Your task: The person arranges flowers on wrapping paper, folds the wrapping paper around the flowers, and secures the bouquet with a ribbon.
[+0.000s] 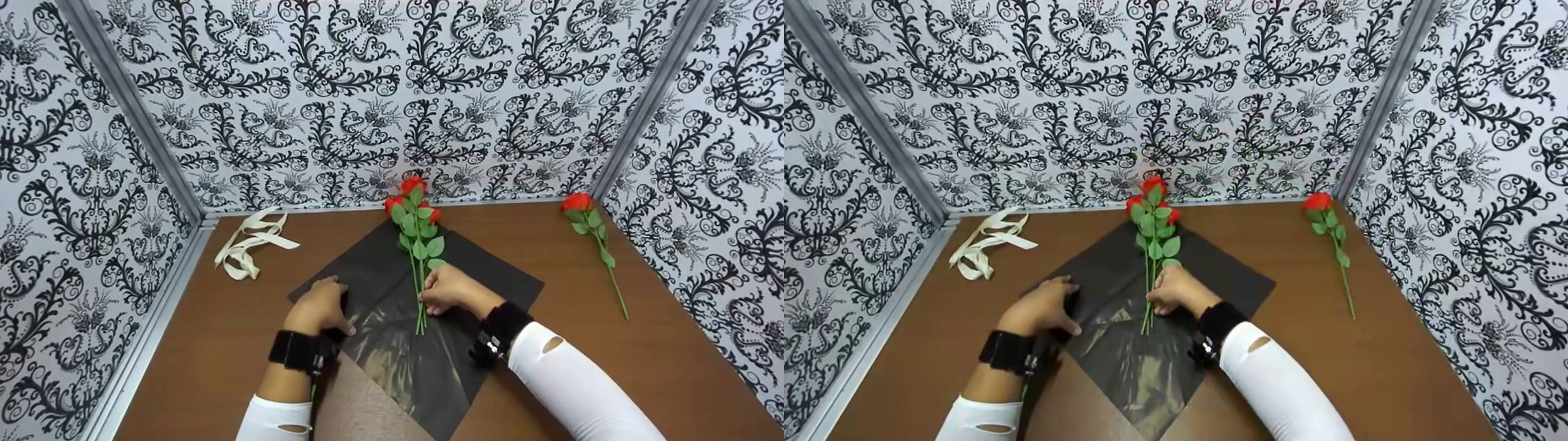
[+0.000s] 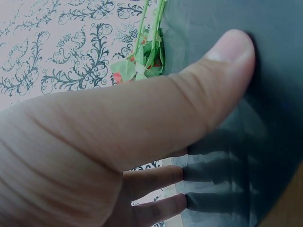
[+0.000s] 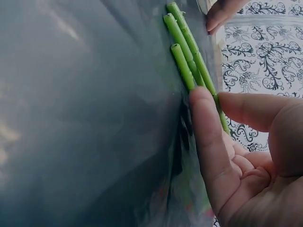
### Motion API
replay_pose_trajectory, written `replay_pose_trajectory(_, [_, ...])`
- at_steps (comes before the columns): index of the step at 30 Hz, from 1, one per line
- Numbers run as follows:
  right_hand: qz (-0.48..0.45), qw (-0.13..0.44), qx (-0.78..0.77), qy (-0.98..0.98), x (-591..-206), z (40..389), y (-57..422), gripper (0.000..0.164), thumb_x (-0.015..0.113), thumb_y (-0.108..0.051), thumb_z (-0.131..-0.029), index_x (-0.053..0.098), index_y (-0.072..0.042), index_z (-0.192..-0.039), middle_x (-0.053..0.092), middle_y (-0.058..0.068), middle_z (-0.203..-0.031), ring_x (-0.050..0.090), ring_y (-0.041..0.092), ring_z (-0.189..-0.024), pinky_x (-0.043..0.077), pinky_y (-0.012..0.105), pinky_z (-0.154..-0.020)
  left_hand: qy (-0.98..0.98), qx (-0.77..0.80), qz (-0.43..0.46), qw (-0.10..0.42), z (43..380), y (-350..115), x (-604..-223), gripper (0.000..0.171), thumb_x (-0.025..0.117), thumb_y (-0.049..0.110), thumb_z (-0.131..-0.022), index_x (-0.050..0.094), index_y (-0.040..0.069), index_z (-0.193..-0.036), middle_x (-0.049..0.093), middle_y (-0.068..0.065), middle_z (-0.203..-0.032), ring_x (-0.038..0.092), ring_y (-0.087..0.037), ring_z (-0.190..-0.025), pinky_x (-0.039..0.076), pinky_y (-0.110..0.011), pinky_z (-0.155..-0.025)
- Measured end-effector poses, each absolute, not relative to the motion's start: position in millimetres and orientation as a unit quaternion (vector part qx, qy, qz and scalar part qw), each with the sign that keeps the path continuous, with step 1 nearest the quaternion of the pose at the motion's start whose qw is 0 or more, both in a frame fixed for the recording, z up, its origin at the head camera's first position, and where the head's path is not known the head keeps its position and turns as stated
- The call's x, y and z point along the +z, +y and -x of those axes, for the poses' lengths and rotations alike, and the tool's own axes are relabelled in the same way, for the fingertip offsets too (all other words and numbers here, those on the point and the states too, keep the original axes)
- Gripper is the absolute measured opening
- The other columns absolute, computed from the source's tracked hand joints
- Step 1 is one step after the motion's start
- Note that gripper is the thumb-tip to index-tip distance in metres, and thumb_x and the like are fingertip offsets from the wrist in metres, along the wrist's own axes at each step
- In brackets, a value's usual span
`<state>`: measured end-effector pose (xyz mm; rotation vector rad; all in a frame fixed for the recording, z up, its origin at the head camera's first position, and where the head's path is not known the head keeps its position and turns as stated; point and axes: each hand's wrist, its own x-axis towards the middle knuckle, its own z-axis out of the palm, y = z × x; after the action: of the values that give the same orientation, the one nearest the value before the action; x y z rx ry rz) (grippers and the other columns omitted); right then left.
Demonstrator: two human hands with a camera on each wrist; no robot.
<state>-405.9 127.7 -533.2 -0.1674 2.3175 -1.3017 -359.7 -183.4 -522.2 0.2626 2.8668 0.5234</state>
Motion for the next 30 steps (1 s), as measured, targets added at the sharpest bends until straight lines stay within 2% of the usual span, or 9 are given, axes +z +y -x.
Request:
replay_pose_trajectory(9, [0.087,0.215,-0.429,0.873,-526.2,408.2,136.3,0.022,0.082,-0.026,-0.093,0.074,-0.006,-0.096,0.073,0.008,-0.071,0.071,0.016,-0.056,0.061,0.031,-0.054,0.973,0.182,-0.090,0.106,358.4,-185.1,-520.5,0.103,0.103,0.037,-0.064,0.058,0.005,-0.150,0.038,-0.022,-0.168,0.035,-0.047,-0.155,0.042,-0.061,-0.119])
replay_pose_trajectory(16, [0.069,0.191,-0.451,0.869,-515.1,411.2,168.8,0.025,0.078,-0.024,-0.096,0.072,-0.002,-0.106,0.074,0.013,-0.075,0.072,0.017,-0.058,0.062,0.033,-0.055,0.973,0.182,-0.088,0.108,358.4,-183.1,-521.5,0.103,0.103,0.038,-0.063,0.058,0.006,-0.151,0.038,-0.021,-0.169,0.034,-0.047,-0.156,0.042,-0.062,-0.119])
replay_pose_trajectory(21, [0.054,0.139,-0.445,0.883,-509.6,415.1,220.3,0.033,0.076,-0.024,-0.098,0.070,0.003,-0.115,0.076,0.023,-0.082,0.074,0.020,-0.059,0.064,0.037,-0.058,0.973,0.180,-0.093,0.113,359.6,-181.7,-522.2,0.103,0.103,0.039,-0.065,0.057,0.006,-0.152,0.037,-0.021,-0.169,0.034,-0.047,-0.156,0.041,-0.060,-0.120])
replay_pose_trajectory(26, [0.009,0.095,-0.449,0.888,-508.3,417.9,287.5,0.039,0.072,-0.025,-0.100,0.065,0.007,-0.123,0.076,0.022,-0.088,0.074,0.019,-0.063,0.064,0.039,-0.061,0.973,0.181,-0.092,0.109,359.2,-180.9,-522.9,0.103,0.103,0.039,-0.064,0.058,0.007,-0.151,0.039,-0.021,-0.168,0.035,-0.045,-0.156,0.043,-0.059,-0.119])
replay_pose_trajectory(30, [-0.027,0.075,-0.455,0.887,-511.4,417.5,333.9,0.046,0.069,-0.027,-0.103,0.061,0.008,-0.131,0.078,0.023,-0.101,0.075,0.017,-0.071,0.065,0.036,-0.066,0.974,0.180,-0.091,0.108,359.6,-182.2,-523.0,0.103,0.103,0.039,-0.065,0.058,0.007,-0.151,0.038,-0.021,-0.168,0.035,-0.044,-0.156,0.043,-0.059,-0.119])
